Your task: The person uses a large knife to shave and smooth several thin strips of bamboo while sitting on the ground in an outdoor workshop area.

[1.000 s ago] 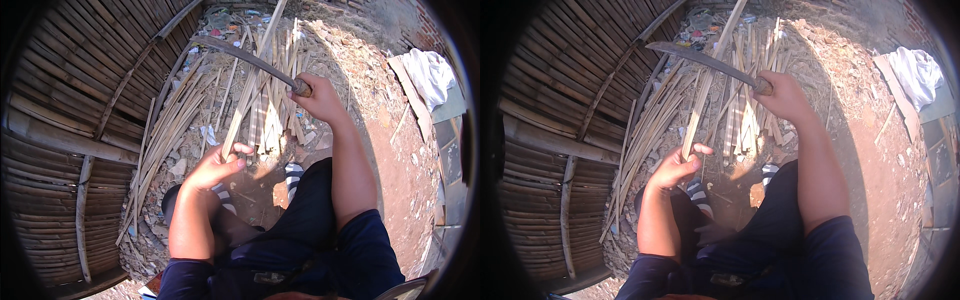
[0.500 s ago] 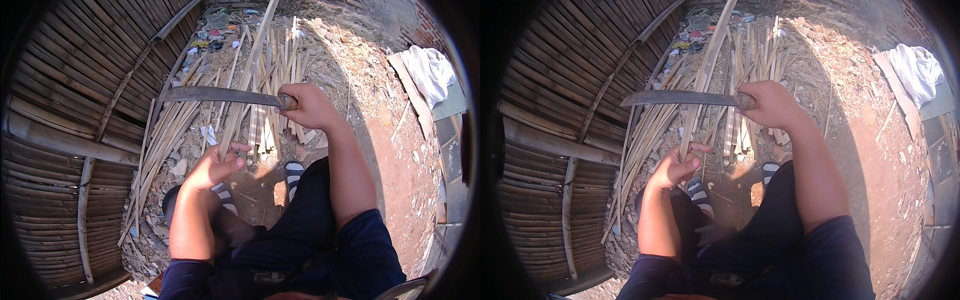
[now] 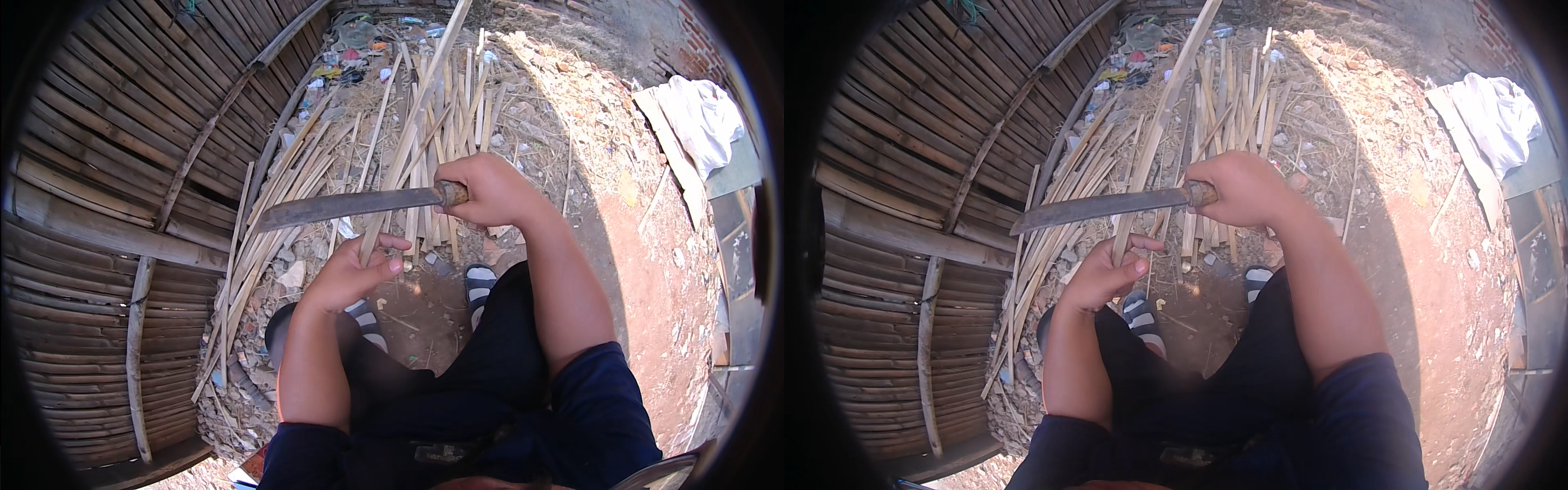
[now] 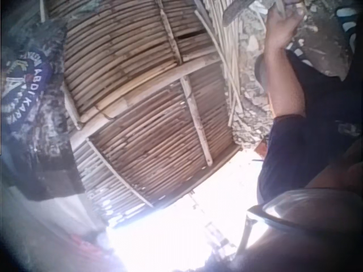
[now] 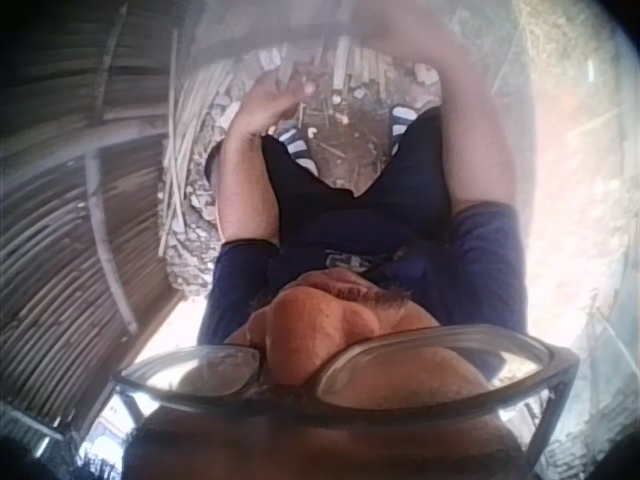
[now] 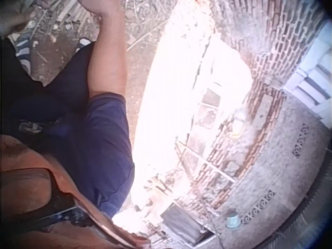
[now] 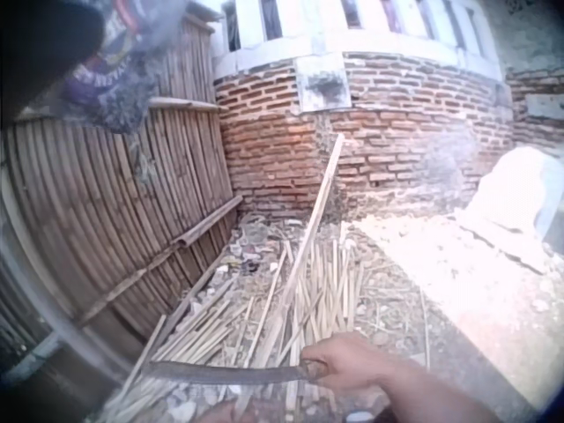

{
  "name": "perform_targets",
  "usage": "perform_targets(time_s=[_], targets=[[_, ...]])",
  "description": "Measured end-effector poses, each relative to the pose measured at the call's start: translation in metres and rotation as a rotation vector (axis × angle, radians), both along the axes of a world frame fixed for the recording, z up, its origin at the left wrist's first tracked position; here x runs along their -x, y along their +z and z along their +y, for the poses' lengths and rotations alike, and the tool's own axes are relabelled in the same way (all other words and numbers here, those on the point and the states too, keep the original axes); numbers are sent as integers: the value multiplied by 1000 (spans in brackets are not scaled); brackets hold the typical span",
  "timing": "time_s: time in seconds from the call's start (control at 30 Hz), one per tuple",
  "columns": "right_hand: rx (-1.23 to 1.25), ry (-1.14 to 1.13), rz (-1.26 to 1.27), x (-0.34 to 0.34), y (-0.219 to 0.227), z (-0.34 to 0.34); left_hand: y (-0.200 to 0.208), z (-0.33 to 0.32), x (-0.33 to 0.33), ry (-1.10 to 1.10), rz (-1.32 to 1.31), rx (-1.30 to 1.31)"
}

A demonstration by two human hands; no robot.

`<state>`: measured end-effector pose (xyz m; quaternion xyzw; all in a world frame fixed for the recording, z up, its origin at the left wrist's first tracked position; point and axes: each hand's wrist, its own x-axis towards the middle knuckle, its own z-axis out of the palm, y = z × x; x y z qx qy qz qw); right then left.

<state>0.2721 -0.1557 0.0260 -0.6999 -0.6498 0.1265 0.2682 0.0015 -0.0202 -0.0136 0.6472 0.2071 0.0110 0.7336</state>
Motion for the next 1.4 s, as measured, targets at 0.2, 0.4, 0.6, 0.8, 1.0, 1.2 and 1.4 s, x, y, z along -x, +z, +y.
perform_targets(time_s=[0.2, 0.4, 0.6, 0.8, 1.0, 1.2, 1.4], targets=[[-80, -423, 237, -34, -3, -4, 7, -2, -5, 56, 51, 27], [-165, -211, 673, -19, -4, -8, 7, -3, -4, -31, 39, 0], [-139, -114, 928, -2, 14, -12, 15, -8, -1, -111, 120, -17], [-233, -82, 1005, 2, 16, -11, 11, -11, -2, -161, 112, -47], [-217, -214, 816, 9, 18, -9, -4, -20, -8, 172, 149, -776], [-229, -190, 647, 20, 13, -3, -11, -16, -9, 365, 222, -1028], [-115, -105, 257, 20, 26, -8, -14, -9, -6, 437, 183, -988]])
